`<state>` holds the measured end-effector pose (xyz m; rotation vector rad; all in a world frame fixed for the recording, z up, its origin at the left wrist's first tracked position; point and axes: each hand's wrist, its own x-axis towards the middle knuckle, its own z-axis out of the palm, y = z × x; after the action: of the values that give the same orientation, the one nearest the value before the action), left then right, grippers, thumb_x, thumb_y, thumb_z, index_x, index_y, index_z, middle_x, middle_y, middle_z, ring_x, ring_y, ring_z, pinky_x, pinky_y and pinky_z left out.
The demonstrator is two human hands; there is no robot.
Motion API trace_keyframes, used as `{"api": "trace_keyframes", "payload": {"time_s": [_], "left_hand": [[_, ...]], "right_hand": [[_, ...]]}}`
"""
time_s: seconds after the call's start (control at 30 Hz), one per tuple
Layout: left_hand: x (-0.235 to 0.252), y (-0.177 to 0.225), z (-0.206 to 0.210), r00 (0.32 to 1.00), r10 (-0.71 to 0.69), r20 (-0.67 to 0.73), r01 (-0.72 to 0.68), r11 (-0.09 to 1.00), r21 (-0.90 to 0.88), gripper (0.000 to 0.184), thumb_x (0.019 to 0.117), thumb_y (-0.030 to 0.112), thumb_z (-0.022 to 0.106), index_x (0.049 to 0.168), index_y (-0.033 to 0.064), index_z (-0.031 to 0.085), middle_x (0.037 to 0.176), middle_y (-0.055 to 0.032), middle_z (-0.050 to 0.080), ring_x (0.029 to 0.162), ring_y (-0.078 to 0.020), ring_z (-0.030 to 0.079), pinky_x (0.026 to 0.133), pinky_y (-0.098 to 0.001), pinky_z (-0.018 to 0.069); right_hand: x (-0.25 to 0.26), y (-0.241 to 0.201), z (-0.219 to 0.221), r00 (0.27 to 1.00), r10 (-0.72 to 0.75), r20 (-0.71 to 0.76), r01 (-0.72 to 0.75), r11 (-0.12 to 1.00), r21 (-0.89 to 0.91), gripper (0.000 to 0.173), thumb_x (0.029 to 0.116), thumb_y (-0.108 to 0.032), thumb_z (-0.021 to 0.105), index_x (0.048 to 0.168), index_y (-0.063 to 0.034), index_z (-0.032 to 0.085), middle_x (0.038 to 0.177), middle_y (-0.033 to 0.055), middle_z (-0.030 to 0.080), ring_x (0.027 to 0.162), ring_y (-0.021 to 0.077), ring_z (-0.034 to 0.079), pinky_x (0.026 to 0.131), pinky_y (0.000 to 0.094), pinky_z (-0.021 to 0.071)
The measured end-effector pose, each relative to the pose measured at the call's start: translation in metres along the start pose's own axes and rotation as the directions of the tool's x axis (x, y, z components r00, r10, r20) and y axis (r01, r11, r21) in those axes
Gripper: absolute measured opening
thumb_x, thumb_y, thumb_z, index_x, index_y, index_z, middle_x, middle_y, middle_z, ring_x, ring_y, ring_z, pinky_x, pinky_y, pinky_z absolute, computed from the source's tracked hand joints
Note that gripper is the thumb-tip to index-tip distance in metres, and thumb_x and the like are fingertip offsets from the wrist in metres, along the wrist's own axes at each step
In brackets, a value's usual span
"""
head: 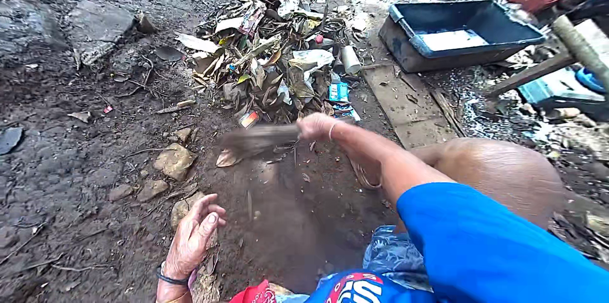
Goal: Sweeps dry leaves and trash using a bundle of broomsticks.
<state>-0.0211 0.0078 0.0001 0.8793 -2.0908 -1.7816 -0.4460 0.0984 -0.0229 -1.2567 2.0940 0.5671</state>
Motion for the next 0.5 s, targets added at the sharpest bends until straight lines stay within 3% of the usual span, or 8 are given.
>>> {"api": "trace_keyframes", "payload": {"time_s": [0.07, 0.17, 0.23, 0.27, 0.37, 0.43, 0.5], "left_hand": [[-0.003, 0.001, -0.002, 1.0, 0.019, -0.012, -0.019, 1.0, -0.004, 0.091, 0.0929, 0.071, 0.047, 0.135, -0.0087, 0.051, 0.097, 0.0001, 0.073, 0.081, -0.0089, 0.073, 0.076, -0.0299, 0.0632], [-0.007, 0.006, -0.002, 1.0, 0.019, -0.023, -0.019, 1.0, -0.007, 0.089, 0.0927, 0.069, 0.048, 0.135, -0.0085, 0.052, 0.099, -0.0006, 0.072, 0.081, -0.0085, 0.073, 0.077, -0.0294, 0.0629], [-0.006, 0.008, -0.002, 1.0, 0.022, -0.016, -0.022, 1.0, -0.001, 0.086, 0.0937, 0.067, 0.048, 0.135, -0.0088, 0.051, 0.1, -0.0017, 0.071, 0.082, -0.0084, 0.072, 0.077, -0.0293, 0.0624], [-0.005, 0.01, -0.002, 1.0, 0.025, -0.011, -0.025, 1.0, 0.005, 0.085, 0.0944, 0.065, 0.048, 0.136, -0.0092, 0.051, 0.101, -0.0025, 0.071, 0.083, -0.0086, 0.072, 0.078, -0.0294, 0.0622], [-0.001, 0.01, -0.002, 1.0, 0.028, 0.012, -0.028, 0.999, 0.018, 0.079, 0.0966, 0.059, 0.047, 0.136, -0.0096, 0.051, 0.102, -0.0046, 0.071, 0.083, -0.0087, 0.072, 0.08, -0.0297, 0.062], [0.001, 0.008, -0.003, 1.0, 0.014, 0.018, -0.015, 1.0, 0.025, 0.076, 0.0969, 0.056, 0.047, 0.136, -0.01, 0.052, 0.102, -0.0061, 0.072, 0.084, -0.0093, 0.072, 0.082, -0.0307, 0.0615], [0.002, 0.005, -0.004, 1.0, -0.001, 0.027, 0.0, 0.999, 0.037, 0.076, 0.0965, 0.055, 0.049, 0.138, -0.0086, 0.051, 0.103, -0.0065, 0.072, 0.085, -0.0098, 0.072, 0.083, -0.0314, 0.0614]], "right_hand": [[-0.003, 0.036, -0.05, 0.982, 0.16, -0.105, -0.162, 0.987, -0.014, 0.059, 0.0989, -0.047, 0.062, 0.124, 0.0071, 0.061, 0.116, 0.0313, 0.066, 0.112, 0.05, 0.064, 0.09, 0.0716, 0.0479], [-0.021, 0.073, -0.102, 0.926, 0.242, -0.289, -0.263, 0.964, -0.035, 0.052, 0.0958, -0.045, 0.065, 0.105, 0.0061, 0.068, 0.109, 0.032, 0.068, 0.108, 0.053, 0.064, 0.084, 0.0757, 0.047], [-0.041, 0.085, -0.123, 0.871, 0.309, -0.382, -0.319, 0.947, 0.039, 0.054, 0.0958, -0.047, 0.062, 0.097, 0.0062, 0.067, 0.104, 0.0332, 0.067, 0.105, 0.0542, 0.064, 0.08, 0.0756, 0.0464], [-0.049, 0.089, -0.129, 0.841, 0.34, -0.421, -0.329, 0.939, 0.101, 0.057, 0.0963, -0.049, 0.06, 0.097, 0.0075, 0.065, 0.103, 0.0345, 0.066, 0.104, 0.0552, 0.064, 0.079, 0.0758, 0.0461], [-0.071, 0.085, -0.126, 0.786, 0.39, -0.48, -0.294, 0.918, 0.265, 0.065, 0.0985, -0.055, 0.055, 0.112, 0.0086, 0.06, 0.109, 0.0375, 0.064, 0.108, 0.0577, 0.062, 0.084, 0.0767, 0.0449], [-0.075, 0.075, -0.104, 0.828, 0.3, -0.474, -0.226, 0.952, 0.209, 0.065, 0.0999, -0.053, 0.055, 0.121, 0.0089, 0.054, 0.109, 0.0396, 0.062, 0.108, 0.06, 0.061, 0.084, 0.0774, 0.0451], [-0.077, 0.059, -0.072, 0.918, 0.131, -0.375, -0.119, 0.991, 0.054, 0.059, 0.1013, -0.045, 0.06, 0.123, 0.01, 0.053, 0.101, 0.0386, 0.064, 0.099, 0.0603, 0.064, 0.08, 0.0764, 0.0465]]}}
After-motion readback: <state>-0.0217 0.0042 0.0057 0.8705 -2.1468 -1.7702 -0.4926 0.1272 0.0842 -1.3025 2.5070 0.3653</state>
